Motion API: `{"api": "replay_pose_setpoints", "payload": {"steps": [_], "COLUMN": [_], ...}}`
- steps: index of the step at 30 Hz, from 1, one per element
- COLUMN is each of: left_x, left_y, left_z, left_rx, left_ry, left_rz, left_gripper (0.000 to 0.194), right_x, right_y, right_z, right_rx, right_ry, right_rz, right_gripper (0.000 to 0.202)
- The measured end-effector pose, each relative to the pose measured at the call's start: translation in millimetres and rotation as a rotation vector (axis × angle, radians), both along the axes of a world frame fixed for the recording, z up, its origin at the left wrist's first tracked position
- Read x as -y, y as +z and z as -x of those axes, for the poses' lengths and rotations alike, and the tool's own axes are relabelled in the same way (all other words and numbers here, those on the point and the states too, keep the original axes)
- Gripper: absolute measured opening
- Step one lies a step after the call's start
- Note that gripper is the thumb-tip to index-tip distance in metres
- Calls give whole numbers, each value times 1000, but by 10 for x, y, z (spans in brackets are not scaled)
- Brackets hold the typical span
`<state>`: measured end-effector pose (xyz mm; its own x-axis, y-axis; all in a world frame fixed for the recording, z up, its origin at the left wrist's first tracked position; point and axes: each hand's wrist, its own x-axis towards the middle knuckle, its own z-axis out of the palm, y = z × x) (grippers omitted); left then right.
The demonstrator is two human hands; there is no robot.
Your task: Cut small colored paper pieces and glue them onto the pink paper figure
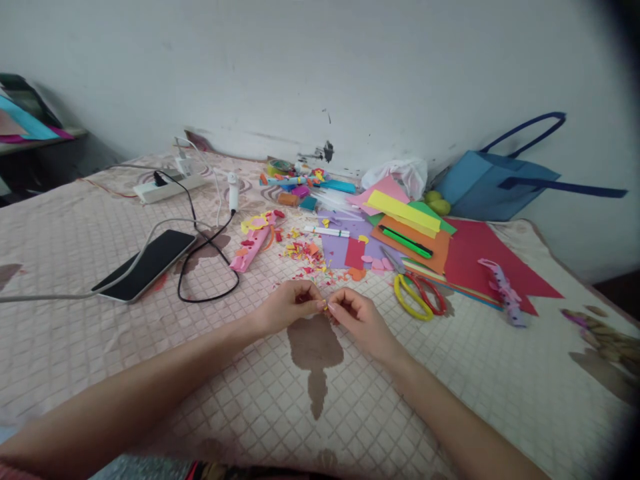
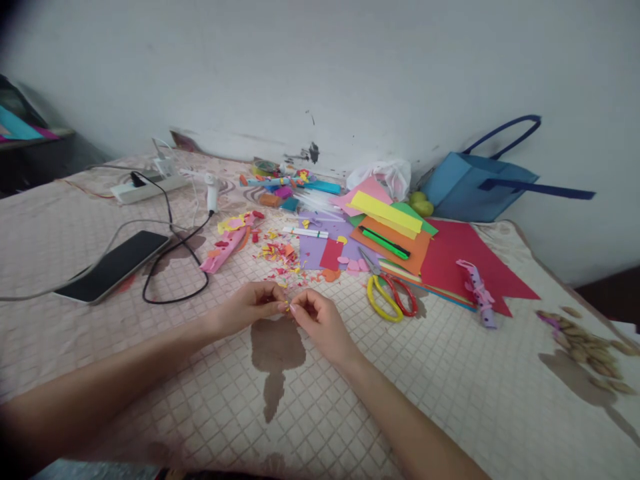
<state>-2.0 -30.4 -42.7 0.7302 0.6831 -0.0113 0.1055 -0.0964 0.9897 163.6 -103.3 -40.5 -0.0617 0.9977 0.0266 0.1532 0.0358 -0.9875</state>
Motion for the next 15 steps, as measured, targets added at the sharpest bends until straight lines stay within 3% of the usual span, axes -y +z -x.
{"api": "replay_pose_setpoints", "payload": {"steps": [15], "left_x": [11], "left_y": [51], "left_z": [15], "left_rx": [-18], "left_ry": [5], "left_rz": [88], "left_gripper": [29], "right_x": [-13], "right_y": [-34], "right_z": [-10], "right_rx": [35], "right_ry": [-61], "right_rz": [-49], "right_gripper": [8]}}
